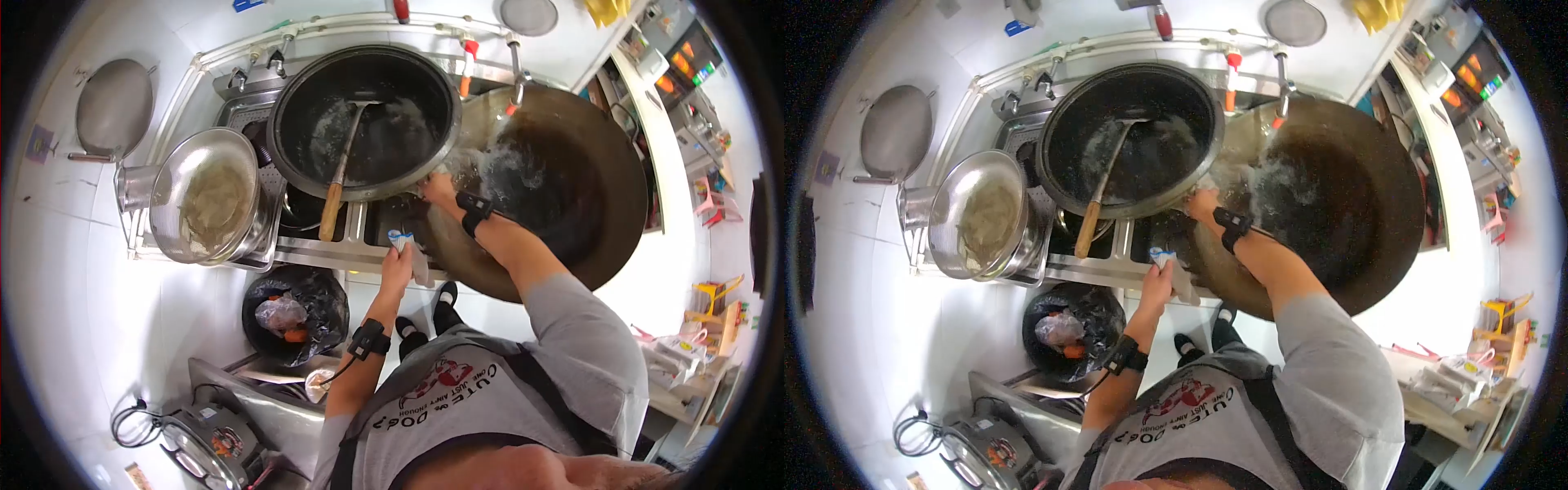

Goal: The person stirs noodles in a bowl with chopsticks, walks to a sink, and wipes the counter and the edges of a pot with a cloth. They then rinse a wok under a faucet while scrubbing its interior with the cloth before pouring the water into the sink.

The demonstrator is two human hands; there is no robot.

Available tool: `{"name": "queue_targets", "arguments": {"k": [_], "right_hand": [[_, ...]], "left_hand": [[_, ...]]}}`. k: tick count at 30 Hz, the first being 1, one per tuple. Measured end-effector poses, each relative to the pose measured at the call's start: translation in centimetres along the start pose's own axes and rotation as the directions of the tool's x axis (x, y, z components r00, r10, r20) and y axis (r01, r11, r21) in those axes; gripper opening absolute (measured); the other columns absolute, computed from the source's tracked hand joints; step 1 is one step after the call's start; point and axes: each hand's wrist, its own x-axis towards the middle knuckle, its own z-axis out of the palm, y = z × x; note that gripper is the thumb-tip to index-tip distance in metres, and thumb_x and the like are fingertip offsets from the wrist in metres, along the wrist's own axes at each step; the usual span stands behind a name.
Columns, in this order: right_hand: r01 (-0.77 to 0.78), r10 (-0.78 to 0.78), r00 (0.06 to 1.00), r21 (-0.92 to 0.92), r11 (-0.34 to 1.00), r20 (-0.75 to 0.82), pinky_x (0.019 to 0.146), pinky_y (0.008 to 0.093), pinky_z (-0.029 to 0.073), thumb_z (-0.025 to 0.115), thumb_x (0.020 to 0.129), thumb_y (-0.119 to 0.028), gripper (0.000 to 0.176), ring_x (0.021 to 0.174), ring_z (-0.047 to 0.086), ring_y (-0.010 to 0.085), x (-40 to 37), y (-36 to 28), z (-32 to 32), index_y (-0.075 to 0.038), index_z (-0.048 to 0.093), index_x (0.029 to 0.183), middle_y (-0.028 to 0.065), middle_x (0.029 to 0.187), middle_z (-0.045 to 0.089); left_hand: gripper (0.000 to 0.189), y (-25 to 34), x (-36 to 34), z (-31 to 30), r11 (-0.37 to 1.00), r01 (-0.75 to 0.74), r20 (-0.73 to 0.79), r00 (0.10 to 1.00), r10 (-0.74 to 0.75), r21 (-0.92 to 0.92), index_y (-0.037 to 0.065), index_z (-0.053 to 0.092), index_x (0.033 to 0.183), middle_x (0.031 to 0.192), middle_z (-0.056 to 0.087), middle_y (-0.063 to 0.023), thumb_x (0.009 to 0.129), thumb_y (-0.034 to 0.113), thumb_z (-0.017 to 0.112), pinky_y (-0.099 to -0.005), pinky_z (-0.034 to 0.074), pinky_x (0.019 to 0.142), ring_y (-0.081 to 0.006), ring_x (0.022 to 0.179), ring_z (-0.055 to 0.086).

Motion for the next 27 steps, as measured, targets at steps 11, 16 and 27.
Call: {"name": "queue_targets", "arguments": {"k": [11, 16, 27], "right_hand": [[0.136, 0.025, 0.801, -0.223, 0.965, 0.598, 0.059, 0.0463, 0.048, 0.057, 0.071, -0.033, 0.032, 0.069, 0.062, 0.0368, -15.5, -2.8, -13.1, -0.003, 0.067, 0.076, 0.0197, 0.072, 0.063], [-0.019, 0.419, 0.574, -0.5, 0.866, 0.703, 0.07, 0.0493, 0.047, 0.055, 0.074, -0.021, 0.031, 0.092, 0.061, 0.0352, -21.9, -3.2, -26.2, -0.003, 0.067, 0.096, 0.0147, 0.098, 0.065], [-0.34, 0.528, 0.825, -0.923, 0.18, -0.201, 0.076, 0.0359, 0.045, 0.051, 0.085, -0.023, 0.032, 0.107, 0.041, 0.0324, -15.3, 14.4, -34.5, -0.005, 0.063, 0.109, 0.0127, 0.118, 0.047]], "left_hand": [[0.027, -0.6, 4.6, 1.1, 0.821, 0.139, 0.214, 0.977, -0.021, -0.553, 0.001, 0.056, 0.1, 0.087, 0.063, -0.0102, 0.084, 0.023, 0.059, -0.0397, 0.051, 0.063, -0.0243, 0.076, 0.063], [0.032, 0.6, 3.8, 1.0, 0.912, 0.172, 0.152, 0.981, -0.123, -0.372, -0.002, 0.061, 0.087, 0.078, 0.064, -0.0114, 0.077, 0.028, 0.059, -0.0343, 0.05, 0.052, -0.0217, 0.065, 0.064], [0.026, 4.5, -10.5, 1.4, 0.739, 0.382, 0.449, 0.885, -0.121, -0.554, 0.004, 0.06, 0.088, 0.075, 0.063, -0.008, 0.084, 0.03, 0.055, -0.0297, 0.045, 0.047, -0.018, 0.062, 0.061]]}}
